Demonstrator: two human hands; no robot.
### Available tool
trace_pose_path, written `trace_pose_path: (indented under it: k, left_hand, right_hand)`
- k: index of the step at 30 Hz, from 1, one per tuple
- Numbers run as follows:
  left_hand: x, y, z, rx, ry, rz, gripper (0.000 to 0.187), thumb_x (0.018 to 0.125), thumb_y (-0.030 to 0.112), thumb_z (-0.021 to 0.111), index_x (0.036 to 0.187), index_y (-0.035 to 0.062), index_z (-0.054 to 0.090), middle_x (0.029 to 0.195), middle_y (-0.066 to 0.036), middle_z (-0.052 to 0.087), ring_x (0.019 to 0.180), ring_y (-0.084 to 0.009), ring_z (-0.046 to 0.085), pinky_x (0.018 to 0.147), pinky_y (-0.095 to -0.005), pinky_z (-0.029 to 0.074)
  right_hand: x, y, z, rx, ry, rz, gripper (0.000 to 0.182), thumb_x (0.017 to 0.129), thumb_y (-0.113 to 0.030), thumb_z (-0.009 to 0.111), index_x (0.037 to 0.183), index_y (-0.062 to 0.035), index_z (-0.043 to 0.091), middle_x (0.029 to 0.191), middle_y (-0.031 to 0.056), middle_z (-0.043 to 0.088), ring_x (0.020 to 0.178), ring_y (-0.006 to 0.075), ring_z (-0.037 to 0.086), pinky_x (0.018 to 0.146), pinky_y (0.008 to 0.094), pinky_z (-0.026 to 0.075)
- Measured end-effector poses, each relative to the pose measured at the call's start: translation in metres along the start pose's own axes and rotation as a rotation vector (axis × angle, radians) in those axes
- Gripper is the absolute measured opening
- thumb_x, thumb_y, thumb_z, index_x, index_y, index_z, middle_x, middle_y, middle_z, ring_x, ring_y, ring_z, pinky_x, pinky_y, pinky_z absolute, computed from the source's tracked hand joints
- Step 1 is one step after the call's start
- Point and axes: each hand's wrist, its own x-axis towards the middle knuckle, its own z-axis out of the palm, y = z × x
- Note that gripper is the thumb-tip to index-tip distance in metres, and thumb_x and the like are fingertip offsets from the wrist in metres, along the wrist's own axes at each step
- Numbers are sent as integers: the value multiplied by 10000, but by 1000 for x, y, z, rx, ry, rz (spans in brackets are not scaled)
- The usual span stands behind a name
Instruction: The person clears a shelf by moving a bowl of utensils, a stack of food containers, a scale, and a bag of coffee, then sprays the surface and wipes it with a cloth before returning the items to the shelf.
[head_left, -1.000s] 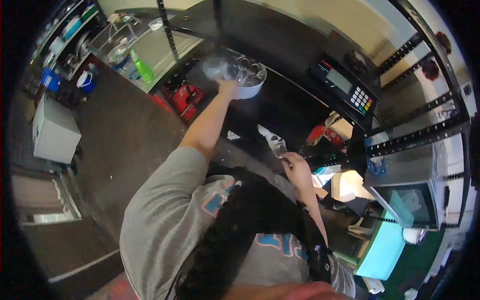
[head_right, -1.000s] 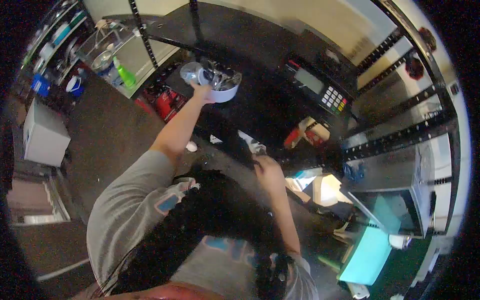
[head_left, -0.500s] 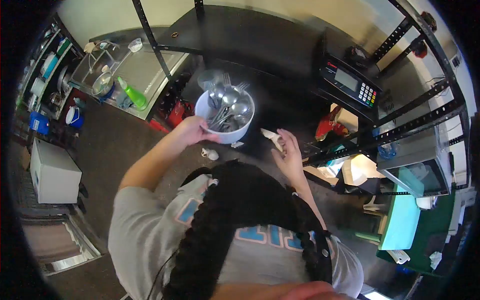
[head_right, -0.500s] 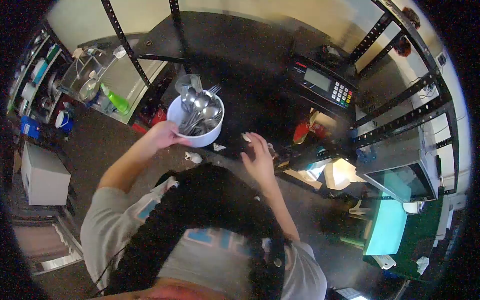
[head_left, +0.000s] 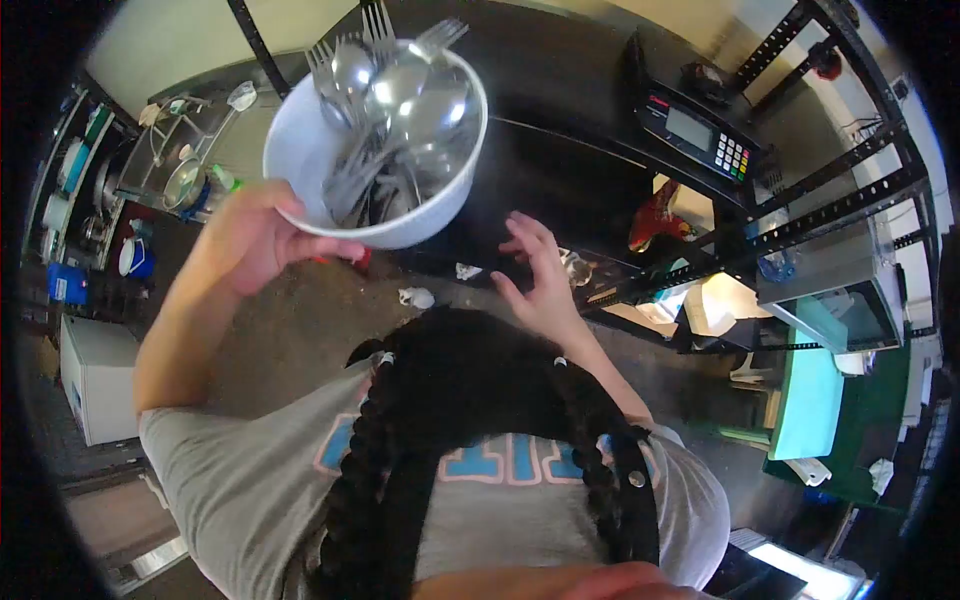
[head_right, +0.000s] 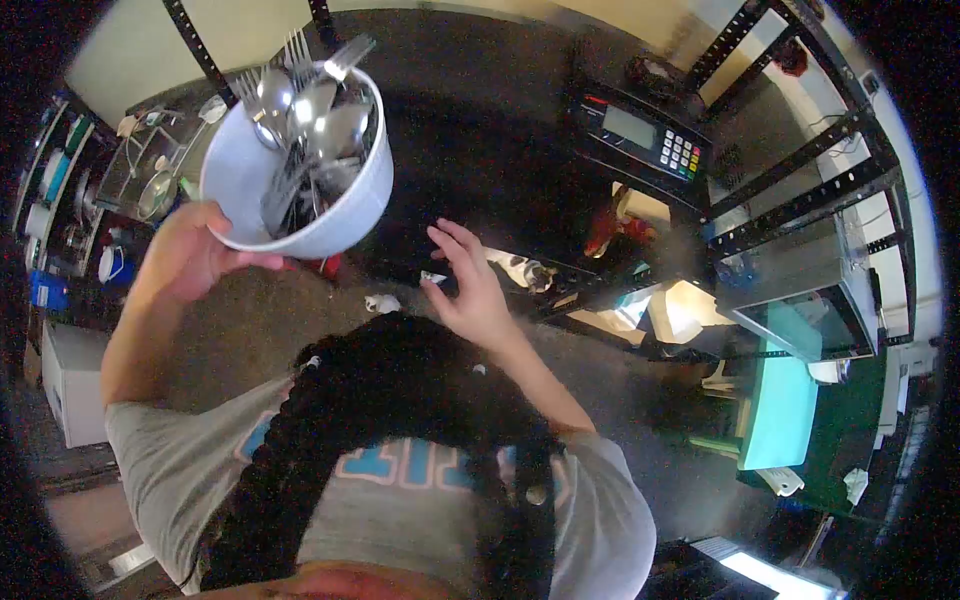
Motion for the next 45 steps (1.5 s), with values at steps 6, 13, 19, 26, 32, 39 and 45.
trace_pose_path:
  k: [6, 13, 19, 26, 32, 39, 45]
  left_hand:
    - [70, 52, 24, -71, -188, 56, 604, 842, 32, 445, 1365, -211, 266, 1281, -374, 515, 1058, -546, 613, 882, -406, 631]
    - [180, 71, 102, -276, -375, 12, 603, 912, -4, 394, 1442, -128, 136, 1473, -377, 248, 1252, -649, 394, 950, -469, 598]
    - [256, 68, 140, -394, -306, 75, 604, 964, 9, 383, 1466, -121, 74, 1492, -385, 182, 1277, -650, 368, 970, -512, 575]
    - [297, 65, 148, -337, -272, -18, 542, 954, 144, 539, 1376, -53, 262, 1428, -298, 305, 1224, -511, 510, 943, -508, 562]
    - [244, 38, 138, -198, -303, 187, 671, 972, 189, 572, 1517, 10, 224, 1512, -258, 368, 1362, -463, 414, 1043, -545, 475]
    - [167, 8, 83, 198, -111, 531, 581, 1005, 302, 529, 1477, 15, 348, 1469, -199, 446, 1122, -282, 649, 832, -381, 588]
    - [171, -63, -22, 158, -4, 439, 302, 941, 225, 606, 1200, 71, 593, 1155, -84, 671, 937, -177, 676, 748, -337, 556]
  right_hand:
    - [-35, 9, -26, -26, 40, 171, 647, 810, -28, 714, 1410, -81, 478, 1419, 165, 466, 999, 248, 649, 888, 358, 530]
    - [-76, 11, -78, -203, 61, 233, 655, 785, 27, 702, 1396, -49, 480, 1429, 189, 452, 1128, 280, 605, 910, 345, 536]
    - [-105, 29, -112, -246, 96, 242, 617, 784, -5, 719, 1366, -48, 519, 1393, 182, 498, 1230, 316, 543, 916, 349, 526]
    - [-110, 73, -143, -498, 112, 290, 620, 803, -50, 716, 1385, -55, 500, 1413, 198, 457, 1136, 356, 600, 963, 410, 505]
    - [-61, 148, -154, -617, 562, 211, 786, 760, -53, 735, 1466, -36, 390, 1401, 276, 459, 1300, 462, 439, 1114, 476, 351]
    - [-32, 277, -170, -650, 675, 728, 444, 870, -352, 668, 1202, -57, 658, 1049, 252, 683, 1017, 391, 654, 883, 460, 504]
    - [-45, 195, -139, -808, 618, 644, 370, 978, -319, 545, 1064, 5, 701, 945, 265, 695, 864, 449, 675, 742, 485, 531]
